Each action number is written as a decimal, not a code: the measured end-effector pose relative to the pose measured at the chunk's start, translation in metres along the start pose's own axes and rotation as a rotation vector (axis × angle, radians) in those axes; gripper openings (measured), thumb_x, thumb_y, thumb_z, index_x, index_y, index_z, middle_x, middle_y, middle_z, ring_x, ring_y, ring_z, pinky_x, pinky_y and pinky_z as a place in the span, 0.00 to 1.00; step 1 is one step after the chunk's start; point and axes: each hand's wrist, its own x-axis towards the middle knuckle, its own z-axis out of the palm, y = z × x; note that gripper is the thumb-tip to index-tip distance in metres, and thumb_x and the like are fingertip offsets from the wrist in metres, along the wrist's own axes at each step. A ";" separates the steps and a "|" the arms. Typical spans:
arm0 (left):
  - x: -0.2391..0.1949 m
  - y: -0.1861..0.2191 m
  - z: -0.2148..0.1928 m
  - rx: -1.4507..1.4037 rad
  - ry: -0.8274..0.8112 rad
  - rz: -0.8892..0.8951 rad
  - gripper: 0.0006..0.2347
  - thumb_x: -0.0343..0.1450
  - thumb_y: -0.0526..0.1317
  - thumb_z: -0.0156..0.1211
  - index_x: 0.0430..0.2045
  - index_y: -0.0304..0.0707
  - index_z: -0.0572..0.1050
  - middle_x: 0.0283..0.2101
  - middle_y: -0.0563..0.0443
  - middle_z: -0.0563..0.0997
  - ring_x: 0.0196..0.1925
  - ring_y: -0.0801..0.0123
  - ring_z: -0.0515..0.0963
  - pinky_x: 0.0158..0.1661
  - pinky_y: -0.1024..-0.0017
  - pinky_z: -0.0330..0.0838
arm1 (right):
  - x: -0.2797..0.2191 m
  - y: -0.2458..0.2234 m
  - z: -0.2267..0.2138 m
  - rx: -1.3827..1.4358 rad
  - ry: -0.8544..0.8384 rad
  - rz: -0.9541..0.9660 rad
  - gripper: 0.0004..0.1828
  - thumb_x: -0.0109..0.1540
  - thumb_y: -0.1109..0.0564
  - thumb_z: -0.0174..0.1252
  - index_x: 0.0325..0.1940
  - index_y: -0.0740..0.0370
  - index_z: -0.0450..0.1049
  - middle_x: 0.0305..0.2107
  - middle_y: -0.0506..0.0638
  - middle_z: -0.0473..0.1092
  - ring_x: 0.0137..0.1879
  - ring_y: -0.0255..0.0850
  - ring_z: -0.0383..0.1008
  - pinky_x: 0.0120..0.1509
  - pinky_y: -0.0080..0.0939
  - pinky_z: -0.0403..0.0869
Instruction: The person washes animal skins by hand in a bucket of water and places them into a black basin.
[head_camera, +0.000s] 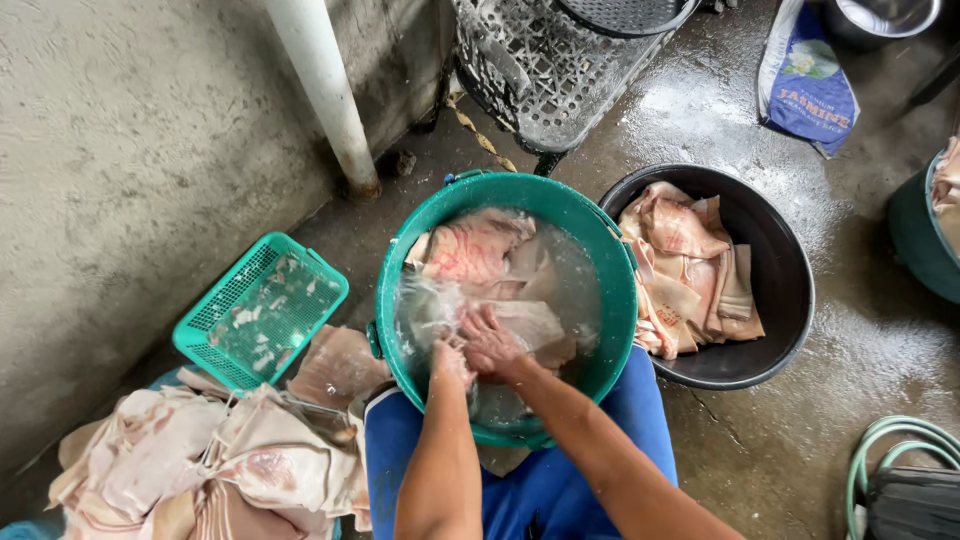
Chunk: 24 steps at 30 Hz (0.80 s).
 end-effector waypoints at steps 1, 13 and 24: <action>0.002 0.000 0.001 0.005 0.005 0.011 0.21 0.73 0.51 0.54 0.54 0.37 0.74 0.54 0.44 0.80 0.55 0.54 0.79 0.52 0.57 0.75 | -0.009 0.010 -0.007 -0.066 -0.006 -0.136 0.26 0.67 0.46 0.46 0.68 0.54 0.63 0.72 0.57 0.51 0.82 0.56 0.44 0.81 0.61 0.50; -0.087 0.028 0.036 0.074 -0.545 0.138 0.21 0.77 0.52 0.59 0.56 0.34 0.74 0.50 0.47 0.81 0.50 0.62 0.80 0.42 0.66 0.73 | -0.089 0.006 -0.153 1.057 0.352 0.425 0.43 0.57 0.50 0.66 0.72 0.63 0.55 0.60 0.64 0.65 0.65 0.58 0.66 0.67 0.61 0.69; -0.113 0.058 0.041 -0.388 -0.324 0.447 0.39 0.72 0.66 0.51 0.64 0.25 0.63 0.67 0.35 0.70 0.71 0.45 0.67 0.70 0.52 0.57 | -0.054 0.067 -0.238 2.180 0.663 0.534 0.18 0.71 0.50 0.50 0.63 0.59 0.69 0.45 0.56 0.75 0.39 0.48 0.81 0.31 0.49 0.80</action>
